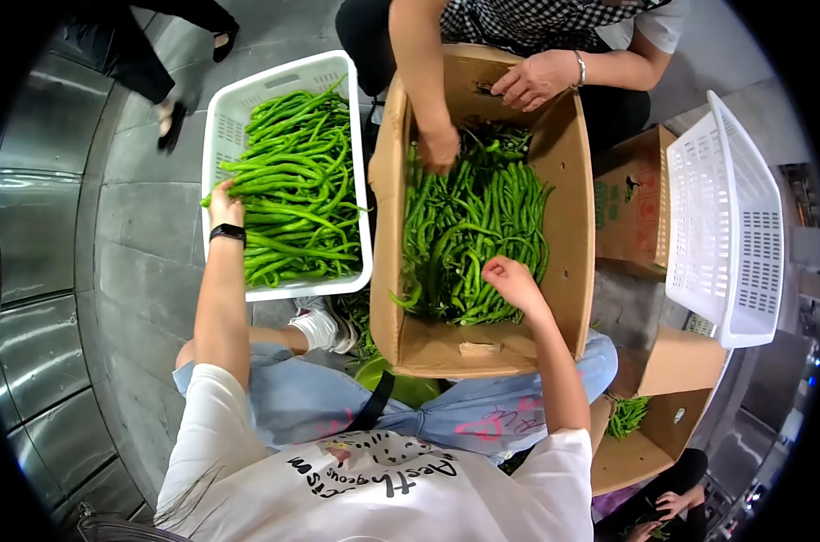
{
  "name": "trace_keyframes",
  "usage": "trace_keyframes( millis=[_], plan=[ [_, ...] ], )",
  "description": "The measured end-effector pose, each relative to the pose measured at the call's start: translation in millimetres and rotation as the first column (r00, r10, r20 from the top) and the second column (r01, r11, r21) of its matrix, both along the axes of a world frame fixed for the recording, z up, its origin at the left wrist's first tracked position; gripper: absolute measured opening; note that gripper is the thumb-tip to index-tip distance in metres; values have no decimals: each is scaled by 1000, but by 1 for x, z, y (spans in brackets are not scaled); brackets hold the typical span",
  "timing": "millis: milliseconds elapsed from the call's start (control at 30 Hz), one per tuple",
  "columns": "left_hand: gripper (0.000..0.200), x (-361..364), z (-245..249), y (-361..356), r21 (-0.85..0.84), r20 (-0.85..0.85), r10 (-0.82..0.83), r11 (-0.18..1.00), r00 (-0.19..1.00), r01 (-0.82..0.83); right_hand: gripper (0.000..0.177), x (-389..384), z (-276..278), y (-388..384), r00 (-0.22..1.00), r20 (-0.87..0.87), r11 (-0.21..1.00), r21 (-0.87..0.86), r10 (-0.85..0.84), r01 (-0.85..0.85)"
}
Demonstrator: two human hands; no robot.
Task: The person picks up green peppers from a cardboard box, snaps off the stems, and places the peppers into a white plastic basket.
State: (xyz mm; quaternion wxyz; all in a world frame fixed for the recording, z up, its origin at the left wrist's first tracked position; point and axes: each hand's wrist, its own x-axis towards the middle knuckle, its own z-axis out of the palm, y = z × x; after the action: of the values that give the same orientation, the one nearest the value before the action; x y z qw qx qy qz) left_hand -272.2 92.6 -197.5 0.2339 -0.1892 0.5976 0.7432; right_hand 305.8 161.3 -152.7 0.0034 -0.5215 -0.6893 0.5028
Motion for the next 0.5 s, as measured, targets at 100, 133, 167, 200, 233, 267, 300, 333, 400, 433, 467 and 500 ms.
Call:
trace_keyframes(
  millis=[100, 133, 167, 200, 233, 267, 300, 333, 400, 433, 467, 500],
  plan=[
    [40, -17, -6, -19, -37, -40, -194, 981, 980, 192, 24, -1, -32, 18, 940, 283, 974, 68, 190, -217],
    [39, 13, 37, -16, -31, -13, -207, 978, 978, 207, 25, -5, -32, 22, 908, 361, 970, 39, 211, -241],
    [44, 15, 46, -22, -52, 18, -232, 971, 972, 233, 26, -9, -33, 25, 870, 434, 965, 5, 234, -262],
    [50, 22, 57, -25, -54, 28, -249, 967, 968, 251, 25, -10, -40, 27, 835, 485, 955, -4, 260, -295],
    [57, 33, 71, -29, -59, 39, -266, 962, 963, 268, 23, -10, -50, 27, 797, 532, 944, -18, 287, -328],
    [65, 56, 92, -30, -20, -1, -297, 955, 955, 297, 27, -10, -61, 26, 746, 576, 925, -51, 334, -376],
    [63, 78, 113, -34, -1, -51, -405, 914, 913, 406, 31, -12, -63, 23, 746, 546, 908, -68, 380, -413],
    [61, 98, 128, -39, 54, -77, -446, 891, 892, 451, 36, -19, -59, 19, 746, 514, 889, -80, 424, -451],
    [57, 136, 158, -46, 108, -131, -549, 820, 826, 562, 46, -35, -48, 9, 841, 234, 870, -53, 489, -491],
    [54, 154, 170, -48, 105, -158, -607, 774, 779, 625, 52, -44, -40, 2, 874, -31, 874, -17, 484, -485],
    [50, 167, 174, -52, 111, -162, -614, 767, 773, 632, 52, -58, -21, -5, 856, -120, 863, 21, 503, -504],
    [42, 170, 166, -57, 154, -190, -632, 737, 751, 659, 52, -70, -6, -13, 828, -207, 851, 60, 521, -521]
  ],
)
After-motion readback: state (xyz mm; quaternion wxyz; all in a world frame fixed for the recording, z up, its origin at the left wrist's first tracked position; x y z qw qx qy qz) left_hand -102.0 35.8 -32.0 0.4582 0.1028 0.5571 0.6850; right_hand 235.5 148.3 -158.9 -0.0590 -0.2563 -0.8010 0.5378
